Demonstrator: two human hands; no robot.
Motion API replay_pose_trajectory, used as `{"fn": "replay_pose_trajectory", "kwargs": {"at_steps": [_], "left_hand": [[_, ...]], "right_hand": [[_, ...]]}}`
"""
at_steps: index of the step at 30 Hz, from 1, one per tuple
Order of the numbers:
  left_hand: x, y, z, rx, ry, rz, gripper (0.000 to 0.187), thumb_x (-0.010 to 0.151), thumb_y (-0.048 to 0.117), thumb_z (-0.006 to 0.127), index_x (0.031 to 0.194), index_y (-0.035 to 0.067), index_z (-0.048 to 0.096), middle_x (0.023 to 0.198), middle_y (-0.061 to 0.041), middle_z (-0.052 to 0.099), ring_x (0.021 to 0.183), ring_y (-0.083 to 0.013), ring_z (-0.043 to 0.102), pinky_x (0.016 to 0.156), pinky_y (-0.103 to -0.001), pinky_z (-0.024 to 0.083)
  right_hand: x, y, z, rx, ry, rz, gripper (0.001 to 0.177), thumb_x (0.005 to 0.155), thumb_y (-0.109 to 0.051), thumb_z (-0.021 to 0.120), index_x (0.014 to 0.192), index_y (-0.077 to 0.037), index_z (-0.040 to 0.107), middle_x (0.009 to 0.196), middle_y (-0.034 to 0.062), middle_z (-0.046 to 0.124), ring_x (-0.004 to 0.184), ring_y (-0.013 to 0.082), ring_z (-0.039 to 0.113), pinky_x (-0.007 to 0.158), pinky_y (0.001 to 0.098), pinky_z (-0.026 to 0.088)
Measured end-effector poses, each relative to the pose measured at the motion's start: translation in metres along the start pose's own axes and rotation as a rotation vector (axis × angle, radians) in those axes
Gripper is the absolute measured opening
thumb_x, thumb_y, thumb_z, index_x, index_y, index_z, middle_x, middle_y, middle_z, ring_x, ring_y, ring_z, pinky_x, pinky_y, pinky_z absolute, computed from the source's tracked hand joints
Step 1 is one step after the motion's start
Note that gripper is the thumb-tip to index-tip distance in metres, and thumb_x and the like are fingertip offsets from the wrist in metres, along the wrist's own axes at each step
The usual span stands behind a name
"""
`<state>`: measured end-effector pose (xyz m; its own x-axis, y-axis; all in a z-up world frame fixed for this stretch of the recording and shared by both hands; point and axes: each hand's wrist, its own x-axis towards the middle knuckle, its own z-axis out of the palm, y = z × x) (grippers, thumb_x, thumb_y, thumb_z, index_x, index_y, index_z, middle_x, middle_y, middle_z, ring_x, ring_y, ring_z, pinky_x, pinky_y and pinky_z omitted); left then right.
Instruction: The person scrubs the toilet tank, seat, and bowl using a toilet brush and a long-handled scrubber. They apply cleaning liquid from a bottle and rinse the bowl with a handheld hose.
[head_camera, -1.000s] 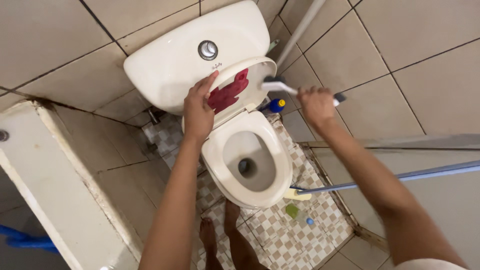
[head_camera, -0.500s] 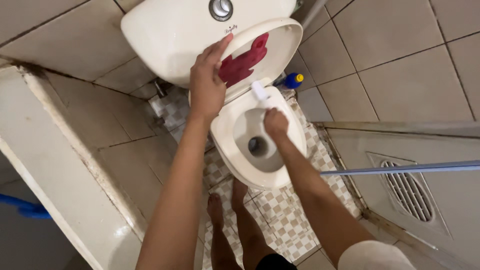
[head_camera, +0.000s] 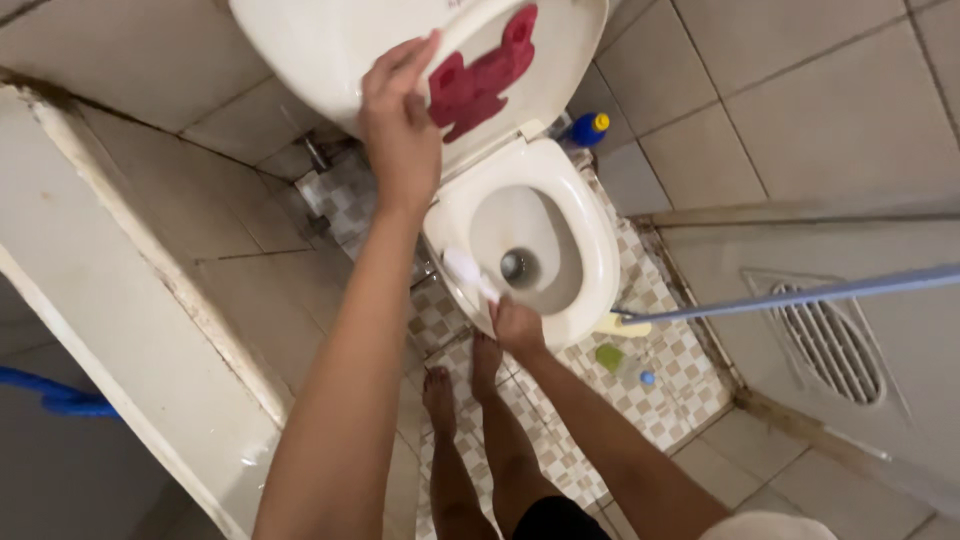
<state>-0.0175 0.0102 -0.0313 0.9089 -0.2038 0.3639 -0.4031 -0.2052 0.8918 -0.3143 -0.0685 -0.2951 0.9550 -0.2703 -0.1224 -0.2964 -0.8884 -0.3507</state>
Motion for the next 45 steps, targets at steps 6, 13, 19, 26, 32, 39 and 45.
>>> {"fn": "replay_pose_trajectory", "kwargs": {"at_steps": [6,13,19,26,32,39,45], "left_hand": [[-0.088,-0.008,-0.027,0.084,0.097,-0.277,0.064,0.091,-0.017,0.057,0.145,0.017,0.056,0.148,-0.014,0.049,0.140,-0.0292,0.046,0.114,-0.040,0.042],[-0.153,-0.052,-0.033,0.034,-0.068,-0.488,0.051,0.086,-0.015,0.056,0.130,0.009,0.063,0.133,-0.013,0.060,0.127,-0.0261,0.061,0.102,-0.038,0.052],[-0.235,-0.083,-0.004,0.082,-0.293,-0.509,0.037,0.086,-0.008,0.059,0.119,0.006,0.068,0.123,-0.013,0.065,0.115,-0.0269,0.066,0.098,-0.037,0.052],[-0.277,-0.078,0.019,0.224,-0.426,-0.618,0.035,0.084,-0.005,0.059,0.114,0.009,0.072,0.116,-0.014,0.066,0.108,-0.0313,0.063,0.097,-0.039,0.050],[-0.199,-0.040,0.020,0.271,-0.278,-0.289,0.058,0.083,-0.011,0.058,0.139,0.001,0.053,0.143,-0.022,0.047,0.138,-0.0421,0.041,0.112,-0.051,0.038],[-0.058,0.022,0.013,0.543,-0.147,0.164,0.076,0.091,-0.005,0.062,0.159,0.004,0.030,0.163,-0.021,0.027,0.155,-0.0423,0.024,0.132,-0.059,0.021],[-0.010,0.049,0.050,0.548,-0.195,0.212,0.075,0.097,0.000,0.063,0.164,0.005,0.030,0.164,-0.017,0.030,0.152,-0.0392,0.029,0.126,-0.056,0.025]], "right_hand": [[0.022,-0.013,0.046,0.108,-0.170,0.319,0.042,0.105,-0.039,0.042,0.101,-0.002,0.062,0.084,0.0243,0.071,0.080,0.0440,0.070,0.071,0.0544,0.056],[-0.148,0.048,0.036,0.066,-0.245,0.564,0.042,0.108,-0.034,0.042,0.102,0.002,0.062,0.078,0.0228,0.071,0.075,0.0409,0.071,0.067,0.0519,0.055],[-0.169,0.055,0.050,-0.393,0.222,0.065,0.038,0.108,-0.027,0.052,0.102,0.007,0.067,0.061,0.0129,0.064,0.054,0.0281,0.064,0.045,0.0426,0.051],[-0.208,0.175,-0.024,-0.048,-0.054,0.820,0.052,0.105,-0.045,0.041,0.107,0.002,0.063,0.083,0.0266,0.071,0.078,0.0502,0.068,0.069,0.0596,0.054],[-0.065,0.212,0.011,-0.224,0.136,0.607,0.054,0.111,-0.043,0.040,0.093,0.003,0.062,0.082,0.0269,0.070,0.075,0.0473,0.071,0.066,0.0544,0.057],[0.098,0.156,0.051,-0.008,0.293,0.577,0.048,0.114,-0.032,0.037,0.096,0.004,0.064,0.084,0.0278,0.069,0.077,0.0448,0.070,0.072,0.0537,0.056],[0.117,0.086,0.029,0.037,-0.062,0.474,0.047,0.106,-0.040,0.041,0.103,0.004,0.061,0.076,0.0211,0.070,0.068,0.0394,0.072,0.060,0.0539,0.058]]}}
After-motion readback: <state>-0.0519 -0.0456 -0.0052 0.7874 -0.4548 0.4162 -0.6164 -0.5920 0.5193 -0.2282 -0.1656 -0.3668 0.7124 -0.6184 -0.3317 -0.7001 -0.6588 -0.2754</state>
